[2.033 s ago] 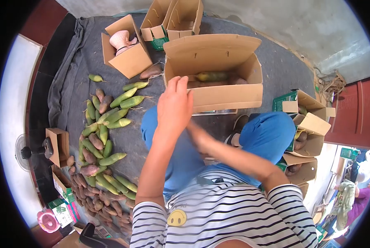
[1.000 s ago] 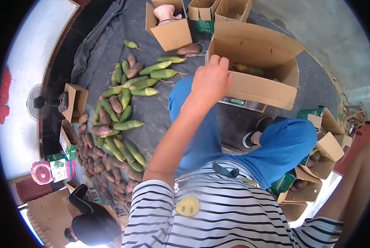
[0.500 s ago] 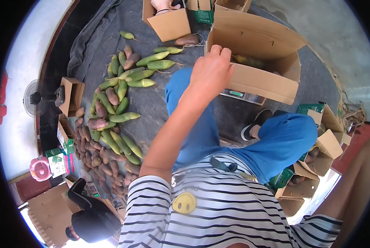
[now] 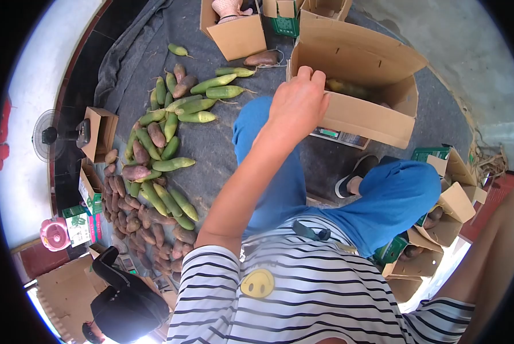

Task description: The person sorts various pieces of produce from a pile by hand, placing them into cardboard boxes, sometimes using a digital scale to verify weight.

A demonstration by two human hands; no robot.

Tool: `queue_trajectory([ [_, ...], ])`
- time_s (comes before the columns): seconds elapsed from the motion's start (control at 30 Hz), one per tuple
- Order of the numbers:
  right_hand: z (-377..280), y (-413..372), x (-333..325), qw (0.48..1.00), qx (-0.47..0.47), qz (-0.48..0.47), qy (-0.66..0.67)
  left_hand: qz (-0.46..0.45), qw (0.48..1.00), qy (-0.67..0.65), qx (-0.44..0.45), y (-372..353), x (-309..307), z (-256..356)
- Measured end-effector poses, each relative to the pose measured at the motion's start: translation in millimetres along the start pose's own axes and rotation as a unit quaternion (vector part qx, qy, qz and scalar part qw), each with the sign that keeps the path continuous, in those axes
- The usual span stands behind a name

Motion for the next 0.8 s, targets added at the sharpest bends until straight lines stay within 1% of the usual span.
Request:
queue_trajectory([
  [0.5, -0.4, 2.0, -6.2, 1.000, 0.001, 0.029, 0.005, -0.002, 1.000, 0.003, -0.008, 1.6, 2.6, 0.7],
  [0.63, -8.6, 2.6, -22.7, 0.998, -0.006, 0.062, 0.006, -0.001, 1.000, 0.002, -0.007, 1.8, 2.3, 2.6],
  [0.73, -22.6, 4.3, -42.3, 0.995, -0.018, 0.099, 0.003, -0.020, 1.000, 0.000, -0.022, 3.5, 4.6, 1.9],
  [0.8, -34.3, 5.8, -55.7, 0.991, -0.029, 0.129, 0.000, -0.014, 1.000, -0.008, -0.014, 1.4, 2.0, 4.3],
])
Point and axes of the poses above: each hand's wrist, its own y-axis towards the middle knuckle, its own x-axis out of the palm, z = x × y, the point moved 8 cm from there along y, towards the middle knuckle, and after that the axes turned 14 degrees about -x, right-handed, at the moved point
